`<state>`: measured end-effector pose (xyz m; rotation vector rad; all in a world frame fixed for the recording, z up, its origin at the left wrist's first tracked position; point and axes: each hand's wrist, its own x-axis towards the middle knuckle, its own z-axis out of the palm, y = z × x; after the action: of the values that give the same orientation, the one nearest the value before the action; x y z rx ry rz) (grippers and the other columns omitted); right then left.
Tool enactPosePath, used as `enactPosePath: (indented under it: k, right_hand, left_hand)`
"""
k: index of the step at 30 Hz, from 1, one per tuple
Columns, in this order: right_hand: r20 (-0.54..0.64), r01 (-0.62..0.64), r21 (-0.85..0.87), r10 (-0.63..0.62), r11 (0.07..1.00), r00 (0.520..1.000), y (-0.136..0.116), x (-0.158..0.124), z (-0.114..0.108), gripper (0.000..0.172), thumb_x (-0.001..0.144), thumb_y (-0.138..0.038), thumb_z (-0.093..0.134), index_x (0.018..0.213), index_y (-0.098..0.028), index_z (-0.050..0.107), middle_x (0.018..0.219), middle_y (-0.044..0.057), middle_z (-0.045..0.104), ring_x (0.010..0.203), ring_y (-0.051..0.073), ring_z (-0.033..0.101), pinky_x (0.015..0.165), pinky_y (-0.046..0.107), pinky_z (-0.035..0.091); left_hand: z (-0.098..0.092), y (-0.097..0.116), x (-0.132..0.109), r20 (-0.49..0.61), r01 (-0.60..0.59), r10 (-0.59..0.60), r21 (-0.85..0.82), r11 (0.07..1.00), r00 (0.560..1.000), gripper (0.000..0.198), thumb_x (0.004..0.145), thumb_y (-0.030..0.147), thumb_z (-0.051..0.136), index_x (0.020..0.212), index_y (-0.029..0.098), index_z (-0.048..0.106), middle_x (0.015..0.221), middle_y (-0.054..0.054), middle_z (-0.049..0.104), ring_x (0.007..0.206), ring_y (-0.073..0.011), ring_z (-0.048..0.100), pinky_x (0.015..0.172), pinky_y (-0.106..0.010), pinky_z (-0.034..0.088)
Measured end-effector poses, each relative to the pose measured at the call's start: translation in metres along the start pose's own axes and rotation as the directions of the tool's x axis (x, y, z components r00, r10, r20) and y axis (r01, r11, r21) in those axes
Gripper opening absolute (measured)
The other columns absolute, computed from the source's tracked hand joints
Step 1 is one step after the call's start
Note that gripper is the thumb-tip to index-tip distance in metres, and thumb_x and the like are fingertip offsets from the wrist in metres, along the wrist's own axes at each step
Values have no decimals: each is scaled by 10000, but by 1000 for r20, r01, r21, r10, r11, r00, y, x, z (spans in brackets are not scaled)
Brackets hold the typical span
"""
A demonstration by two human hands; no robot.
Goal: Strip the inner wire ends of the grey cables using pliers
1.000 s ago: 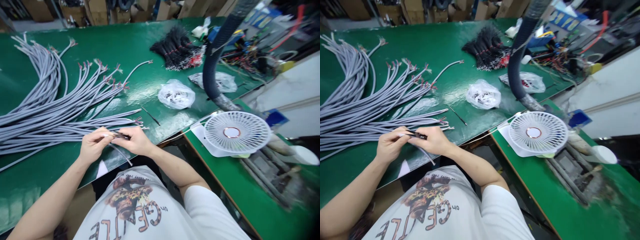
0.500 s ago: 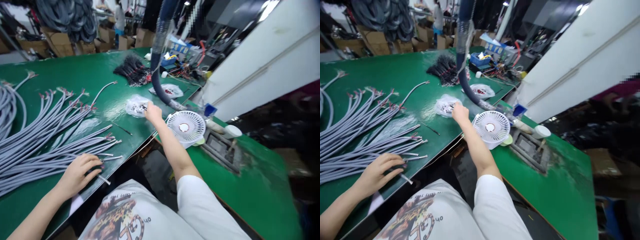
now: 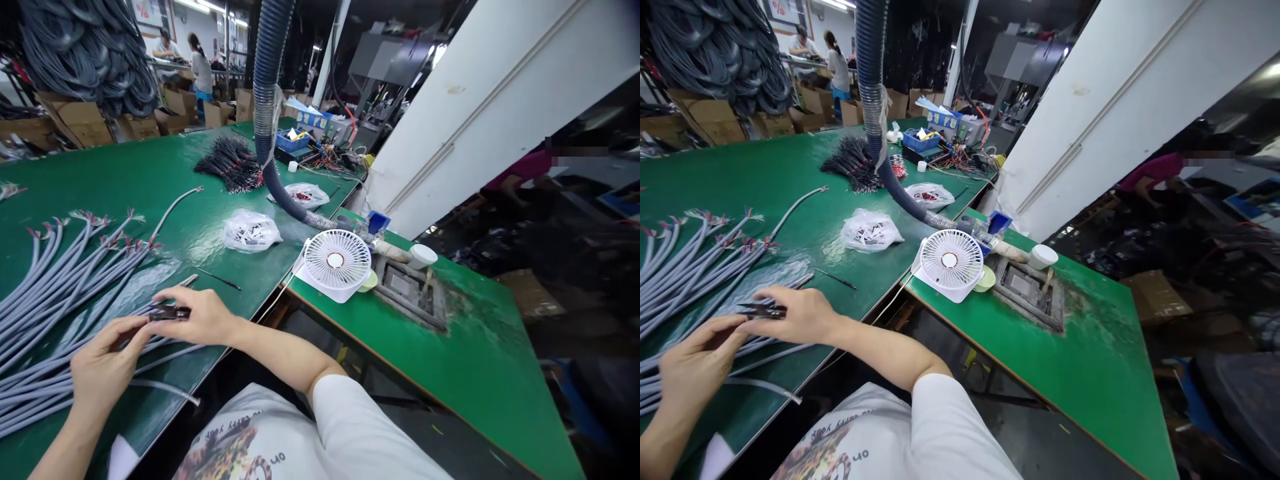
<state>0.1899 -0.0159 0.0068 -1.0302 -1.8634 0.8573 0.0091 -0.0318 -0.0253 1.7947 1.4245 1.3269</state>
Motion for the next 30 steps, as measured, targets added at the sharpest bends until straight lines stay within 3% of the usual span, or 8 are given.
enactPosePath:
  k: [3, 8, 12, 18, 22, 26, 30]
  right_hand:
    - [44, -6, 27, 5, 1000, 999, -2, 4, 20, 363, 811, -431, 627, 1060, -168, 655, 943, 16, 691, 819, 119, 620, 756, 185, 451]
    - [70, -12, 248, -5, 969, 998, 9, 12, 25, 290, 810, -382, 616, 919, -123, 689, 780, 3, 651, 752, 114, 585, 710, 186, 448]
    - [127, -157, 479, 109, 863, 986, 11, 14, 22, 245, 737, -354, 682, 827, -126, 701, 727, -8, 643, 682, 95, 559, 662, 191, 443]
    - [177, -294, 697, 241, 654, 954, 7, 17, 24, 223, 638, -321, 741, 732, -123, 701, 614, -15, 592, 584, 87, 517, 561, 214, 419]
    - [236, -350, 751, 267, 559, 934, 8, 19, 28, 248, 595, -330, 767, 705, -122, 692, 508, -46, 493, 473, 52, 404, 436, 193, 292]
    - [233, -368, 756, 302, 542, 924, 13, 19, 32, 263, 612, -324, 753, 754, -116, 678, 418, -100, 370, 382, 18, 248, 389, 194, 147]
    - [221, -361, 760, 307, 541, 926, 16, 19, 36, 266, 637, -341, 736, 753, -125, 634, 420, -112, 352, 361, 12, 223, 382, 200, 126]
  left_hand:
    - [-1, -5, -9, -4, -50, 50, -23, 998, 999, 74, 781, 337, 646, 784, 265, 631, 837, 8, 636, 780, -212, 604, 774, -380, 500]
    - [0, -2, -9, -58, -18, 16, -41, 999, 998, 144, 756, 352, 683, 757, 210, 662, 842, -22, 680, 775, -187, 631, 780, -336, 513]
    - [3, 9, -6, -123, 130, -136, -55, 990, 983, 222, 686, 393, 730, 724, 178, 687, 692, -6, 706, 617, -163, 650, 638, -275, 548]
    - [3, 12, -3, -96, 234, -256, -198, 952, 962, 186, 666, 331, 726, 710, 150, 709, 711, -41, 736, 651, -187, 692, 665, -292, 573]
    - [2, 15, -2, -75, 277, -318, -331, 902, 945, 176, 652, 317, 729, 672, 146, 689, 652, -30, 709, 598, -176, 675, 626, -292, 572]
    - [3, 19, 0, -70, 301, -369, -449, 842, 927, 229, 620, 345, 760, 646, 143, 654, 645, -10, 675, 584, -158, 653, 642, -308, 578]
    - [5, 17, 0, -56, 275, -350, -510, 815, 935, 238, 642, 342, 760, 667, 144, 629, 680, 1, 639, 612, -135, 627, 649, -300, 573]
